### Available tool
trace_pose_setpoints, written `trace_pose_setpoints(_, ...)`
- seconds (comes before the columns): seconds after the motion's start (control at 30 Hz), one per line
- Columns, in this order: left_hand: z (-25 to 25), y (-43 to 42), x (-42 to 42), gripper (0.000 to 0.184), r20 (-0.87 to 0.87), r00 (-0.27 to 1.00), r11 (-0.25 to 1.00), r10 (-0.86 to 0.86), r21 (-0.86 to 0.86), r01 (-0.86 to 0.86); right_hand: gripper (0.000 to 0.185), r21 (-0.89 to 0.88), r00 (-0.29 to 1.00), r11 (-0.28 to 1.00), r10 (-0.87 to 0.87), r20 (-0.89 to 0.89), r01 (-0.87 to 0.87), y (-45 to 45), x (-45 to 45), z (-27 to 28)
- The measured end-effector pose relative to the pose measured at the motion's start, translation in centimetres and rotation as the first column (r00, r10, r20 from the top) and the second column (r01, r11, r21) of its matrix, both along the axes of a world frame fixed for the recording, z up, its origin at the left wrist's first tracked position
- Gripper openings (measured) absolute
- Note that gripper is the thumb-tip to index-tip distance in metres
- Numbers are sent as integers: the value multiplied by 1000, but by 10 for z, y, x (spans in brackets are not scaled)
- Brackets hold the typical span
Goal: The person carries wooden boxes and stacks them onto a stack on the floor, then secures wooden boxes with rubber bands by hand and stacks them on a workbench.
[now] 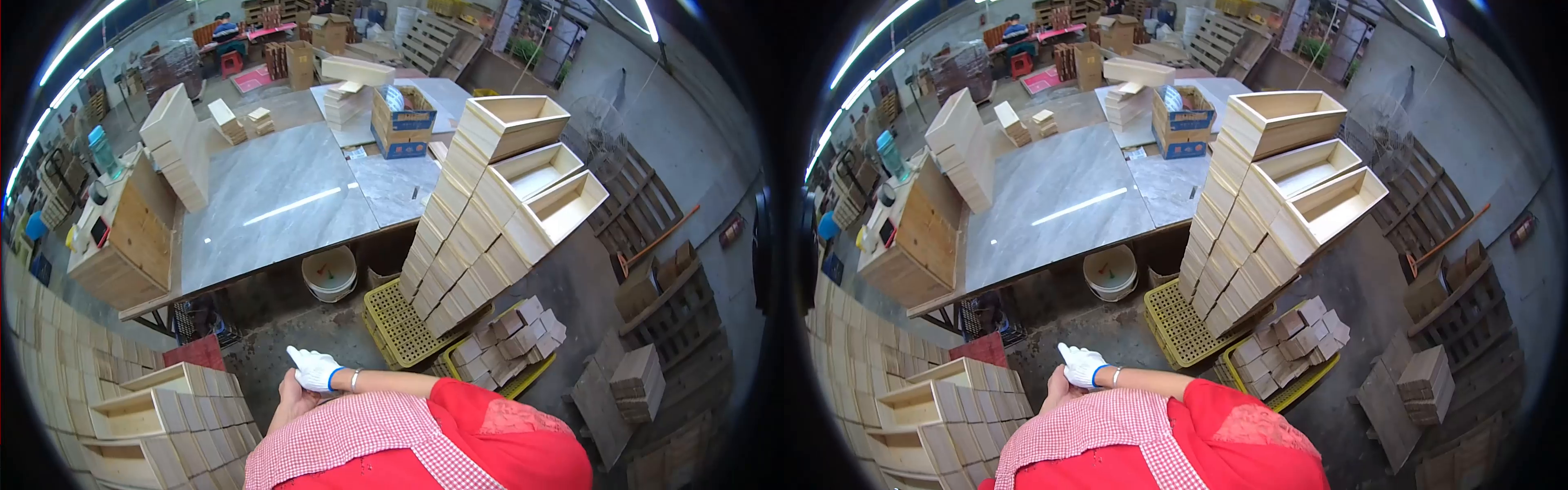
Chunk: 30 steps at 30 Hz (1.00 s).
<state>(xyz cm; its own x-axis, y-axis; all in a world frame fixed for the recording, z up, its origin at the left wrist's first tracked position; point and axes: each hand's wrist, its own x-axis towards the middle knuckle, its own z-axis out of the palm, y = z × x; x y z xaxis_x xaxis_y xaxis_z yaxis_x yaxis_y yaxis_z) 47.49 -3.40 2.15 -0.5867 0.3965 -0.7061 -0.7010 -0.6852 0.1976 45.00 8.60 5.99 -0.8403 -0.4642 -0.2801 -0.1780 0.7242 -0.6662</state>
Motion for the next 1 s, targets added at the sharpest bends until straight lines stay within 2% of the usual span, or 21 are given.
trace_pose_setpoints(0.03,11,8,-12,34,62,994,983,89,-169,-77,59,3,1000,1000,-8,14,8,-1,-15,0)
trace_pose_setpoints(0.1,-46,-11,-47,33,76,990,987,116,-121,-106,60,1,998,1000,-3,57,3,-9,-43,-2)
trace_pose_setpoints(0.23,-40,-39,-146,30,159,986,998,58,5,-60,58,54,994,998,-49,96,44,-26,-110,2)
trace_pose_setpoints(0.3,-77,-85,-205,24,136,987,991,86,93,-100,52,-161,949,936,298,-107,-312,-37,-147,-18)
trace_pose_setpoints(0.37,-151,-159,-263,22,-14,945,934,326,161,-319,35,-149,924,921,375,78,-361,-54,-166,15)
trace_pose_setpoints(0.4,-179,-190,-296,24,-58,902,894,428,170,-414,39,-228,931,903,353,-89,-364,-60,-176,52)
trace_pose_setpoints(0.43,-114,-183,-332,28,158,753,762,639,-264,-591,44,-301,917,875,311,-251,-379,-58,-187,80)
trace_pose_setpoints(0.47,-72,-185,-371,26,188,754,741,630,-436,-510,48,-384,925,864,209,-316,-326,-57,-202,88)
trace_pose_setpoints(0.53,-41,-191,-398,26,106,801,741,590,-465,-484,57,-550,918,802,-7,-397,-232,-54,-228,95)
trace_pose_setpoints(0.63,-28,-166,-392,23,-157,839,845,521,-38,-533,70,-448,860,886,-316,-400,118,-49,-281,72)
trace_pose_setpoints(0.67,-2,-130,-386,24,-140,856,867,498,41,-497,69,-501,887,858,-316,-338,115,-47,-296,52)
trace_pose_setpoints(0.7,14,-92,-381,24,-99,862,866,498,-2,-501,69,-551,917,828,-295,-270,105,-47,-309,37)
trace_pose_setpoints(0.73,18,-67,-373,25,-262,898,920,354,-77,-385,64,-557,959,823,-234,-161,108,-41,-318,41)
trace_pose_setpoints(0.77,50,-41,-369,24,-176,913,912,368,-124,-391,59,-561,990,824,-131,-44,84,-30,-326,46)
trace_pose_setpoints(0.8,23,-34,-367,21,-387,847,925,364,47,-377,47,-443,986,890,-151,-73,104,-14,-336,45)
trace_pose_setpoints(0.83,39,-28,-366,18,-390,871,936,299,-58,-347,40,-377,985,919,-156,-78,116,11,-353,31)
trace_pose_setpoints(0.87,47,-29,-363,20,-396,911,886,115,-374,-274,37,-304,979,938,-193,-67,165,39,-375,19)
trace_pose_setpoints(0.9,28,-35,-357,24,-479,869,709,-120,-654,-262,36,-315,918,927,-292,-268,203,68,-392,4)
trace_pose_setpoints(0.93,30,-40,-345,29,-442,858,388,-263,-862,-325,39,-363,919,889,-356,-167,278,134,-432,-43)
trace_pose_setpoints(0.97,38,-47,-328,31,-433,847,178,-307,-901,-396,42,-404,906,841,-417,-65,358,200,-473,-91)
trace_pose_setpoints(1.0,69,-55,-305,33,-433,865,138,-252,-901,-411,45,-160,847,881,-472,-244,445,218,-483,-57)
